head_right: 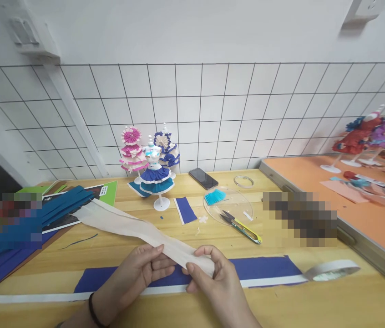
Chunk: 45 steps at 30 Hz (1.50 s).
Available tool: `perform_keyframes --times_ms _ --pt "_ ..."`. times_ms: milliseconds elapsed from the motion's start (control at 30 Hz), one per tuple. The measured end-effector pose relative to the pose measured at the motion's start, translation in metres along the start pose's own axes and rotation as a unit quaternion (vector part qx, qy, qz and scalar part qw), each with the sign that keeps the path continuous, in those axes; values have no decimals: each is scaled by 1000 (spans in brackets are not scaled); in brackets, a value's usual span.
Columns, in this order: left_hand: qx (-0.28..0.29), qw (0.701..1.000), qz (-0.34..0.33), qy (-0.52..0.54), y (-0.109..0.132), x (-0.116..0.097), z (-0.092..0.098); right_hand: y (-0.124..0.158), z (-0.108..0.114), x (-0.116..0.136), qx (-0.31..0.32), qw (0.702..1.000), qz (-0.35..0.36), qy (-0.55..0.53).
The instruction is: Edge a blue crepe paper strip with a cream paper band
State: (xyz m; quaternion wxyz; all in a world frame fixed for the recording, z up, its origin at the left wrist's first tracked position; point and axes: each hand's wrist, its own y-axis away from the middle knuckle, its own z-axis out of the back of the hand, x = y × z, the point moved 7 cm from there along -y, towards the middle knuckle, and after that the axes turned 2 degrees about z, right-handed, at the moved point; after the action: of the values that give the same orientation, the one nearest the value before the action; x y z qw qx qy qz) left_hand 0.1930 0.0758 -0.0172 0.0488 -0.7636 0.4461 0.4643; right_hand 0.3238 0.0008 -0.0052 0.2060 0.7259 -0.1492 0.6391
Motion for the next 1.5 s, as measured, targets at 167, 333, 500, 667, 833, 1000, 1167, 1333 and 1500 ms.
perform_keyframes --times_ms 167,333,500,667,833,1000,1167,1333,1500 --pt "-24 999 -13 27 -2 -6 9 0 3 3 -3 1000 -1 15" --pt "-71 995 -28 62 -5 -9 19 -5 11 7 -4 999 23 40" --pt "-94 990 -37 94 -5 -10 28 -11 21 15 21 988 79 130" --pt "-113 987 -32 113 -3 -11 31 -15 33 29 -22 975 147 163" --pt "-128 984 -33 122 -3 -12 32 -23 46 31 -55 971 163 167" --pt "-142 981 -36 131 -4 -13 35 -26 55 32 -85 974 154 141" --pt "-154 977 -47 138 -5 -14 39 -30 60 33 -86 975 147 146" --pt "-157 976 -67 136 -4 -18 41 -36 66 35 -101 975 139 140" --pt "-156 976 -76 135 -3 -22 42 -43 72 36 -101 980 137 104"
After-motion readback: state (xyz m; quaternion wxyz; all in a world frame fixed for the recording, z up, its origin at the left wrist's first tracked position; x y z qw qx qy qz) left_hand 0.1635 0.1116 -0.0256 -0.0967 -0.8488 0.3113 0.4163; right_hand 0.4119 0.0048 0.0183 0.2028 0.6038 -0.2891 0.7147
